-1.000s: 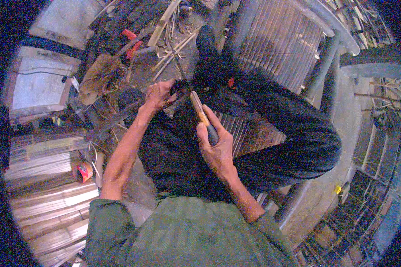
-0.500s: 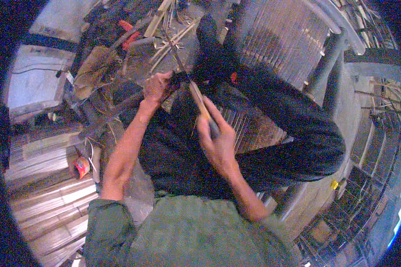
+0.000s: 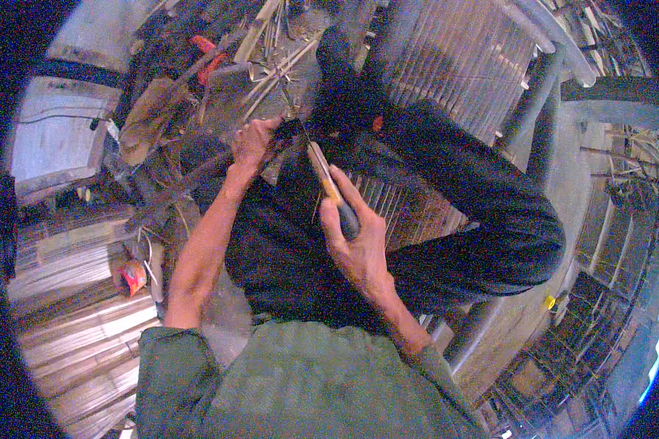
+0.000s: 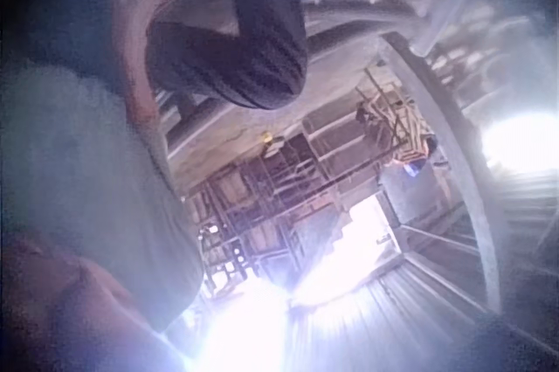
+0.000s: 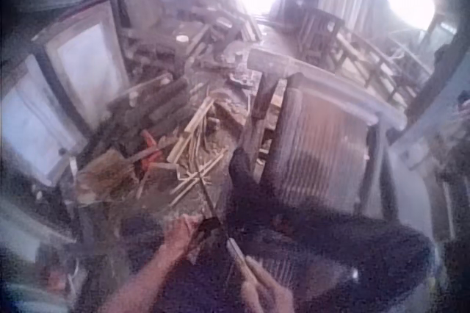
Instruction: The person repairs a chair by cutting thin wooden strips with a hand saw and inserting them into the chair frame. They repeatedly measure, cut, and fit the strips into place, adjusting the chair as needed.
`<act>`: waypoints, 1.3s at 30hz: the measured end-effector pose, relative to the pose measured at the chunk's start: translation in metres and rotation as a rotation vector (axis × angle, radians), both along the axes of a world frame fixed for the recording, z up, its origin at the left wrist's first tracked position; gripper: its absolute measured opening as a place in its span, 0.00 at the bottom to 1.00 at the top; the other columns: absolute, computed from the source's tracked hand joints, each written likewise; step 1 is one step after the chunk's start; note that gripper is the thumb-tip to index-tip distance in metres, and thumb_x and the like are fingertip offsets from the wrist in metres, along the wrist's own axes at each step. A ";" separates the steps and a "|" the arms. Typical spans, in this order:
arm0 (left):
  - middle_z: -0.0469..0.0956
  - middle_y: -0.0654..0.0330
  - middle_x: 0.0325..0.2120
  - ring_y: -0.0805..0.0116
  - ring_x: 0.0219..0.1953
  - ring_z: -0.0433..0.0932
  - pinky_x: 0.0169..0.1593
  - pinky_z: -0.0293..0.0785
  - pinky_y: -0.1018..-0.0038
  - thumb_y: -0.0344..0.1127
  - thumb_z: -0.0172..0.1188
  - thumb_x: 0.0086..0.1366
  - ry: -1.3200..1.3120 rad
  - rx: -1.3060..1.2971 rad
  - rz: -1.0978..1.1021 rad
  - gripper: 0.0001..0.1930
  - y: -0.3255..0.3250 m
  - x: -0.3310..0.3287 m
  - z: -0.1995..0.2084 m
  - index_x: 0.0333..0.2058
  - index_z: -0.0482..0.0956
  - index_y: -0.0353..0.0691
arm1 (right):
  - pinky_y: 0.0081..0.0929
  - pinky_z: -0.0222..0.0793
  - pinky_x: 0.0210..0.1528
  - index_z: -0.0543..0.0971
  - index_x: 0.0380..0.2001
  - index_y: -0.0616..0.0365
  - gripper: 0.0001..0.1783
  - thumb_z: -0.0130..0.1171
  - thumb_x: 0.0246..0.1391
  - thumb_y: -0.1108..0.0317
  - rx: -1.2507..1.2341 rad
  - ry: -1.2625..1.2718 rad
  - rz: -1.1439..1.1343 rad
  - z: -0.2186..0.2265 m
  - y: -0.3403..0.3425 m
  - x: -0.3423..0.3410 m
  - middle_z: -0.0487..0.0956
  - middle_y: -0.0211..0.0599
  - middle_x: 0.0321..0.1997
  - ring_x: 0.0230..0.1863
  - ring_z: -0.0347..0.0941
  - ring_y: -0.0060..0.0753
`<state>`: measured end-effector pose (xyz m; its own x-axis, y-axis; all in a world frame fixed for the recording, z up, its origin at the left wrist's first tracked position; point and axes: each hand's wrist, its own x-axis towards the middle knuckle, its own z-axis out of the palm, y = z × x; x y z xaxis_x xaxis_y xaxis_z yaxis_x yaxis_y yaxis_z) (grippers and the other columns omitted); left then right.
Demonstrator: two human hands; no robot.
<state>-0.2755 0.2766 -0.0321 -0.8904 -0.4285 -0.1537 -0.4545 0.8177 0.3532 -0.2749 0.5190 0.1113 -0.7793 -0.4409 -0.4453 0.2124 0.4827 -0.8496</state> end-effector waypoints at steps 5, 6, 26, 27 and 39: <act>0.80 0.50 0.29 0.46 0.37 0.81 0.39 0.77 0.56 0.46 0.63 0.57 -0.059 0.013 -0.039 0.12 0.002 0.001 0.007 0.31 0.76 0.45 | 0.23 0.66 0.53 0.68 0.60 0.63 0.25 0.52 0.61 0.65 -0.075 0.070 -0.024 0.043 0.072 0.037 0.76 0.43 0.54 0.49 0.72 0.23; 0.80 0.50 0.29 0.46 0.37 0.81 0.39 0.77 0.56 0.46 0.63 0.57 -0.062 0.000 -0.030 0.12 0.001 0.003 0.007 0.30 0.76 0.44 | 0.23 0.67 0.51 0.69 0.60 0.62 0.25 0.52 0.62 0.65 -0.124 0.172 0.000 0.043 0.075 0.036 0.78 0.41 0.51 0.46 0.72 0.22; 0.80 0.49 0.28 0.47 0.36 0.81 0.39 0.79 0.57 0.44 0.67 0.54 -0.002 0.036 -0.006 0.12 0.001 0.002 0.001 0.34 0.79 0.46 | 0.26 0.60 0.61 0.69 0.59 0.66 0.24 0.51 0.62 0.67 -0.054 0.046 -0.011 -0.015 -0.018 -0.004 0.72 0.45 0.60 0.59 0.68 0.30; 0.80 0.49 0.28 0.47 0.36 0.81 0.38 0.78 0.57 0.42 0.66 0.54 0.020 0.056 0.006 0.11 -0.003 0.003 -0.001 0.33 0.79 0.46 | 0.29 0.58 0.63 0.68 0.59 0.67 0.24 0.51 0.62 0.67 -0.067 0.053 0.025 0.002 0.001 0.007 0.72 0.47 0.61 0.61 0.66 0.31; 0.80 0.47 0.27 0.45 0.35 0.81 0.37 0.79 0.56 0.37 0.64 0.54 0.123 -0.034 -0.026 0.08 0.000 0.008 -0.002 0.30 0.78 0.43 | 0.24 0.67 0.52 0.69 0.60 0.64 0.24 0.52 0.62 0.68 -0.067 0.140 0.036 -0.014 -0.017 -0.007 0.76 0.43 0.56 0.48 0.72 0.26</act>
<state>-0.2676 0.2768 -0.0342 -0.9126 -0.4079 -0.0286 -0.3878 0.8413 0.3765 -0.2823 0.5016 0.0971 -0.8150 -0.4947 -0.3017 0.0728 0.4292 -0.9003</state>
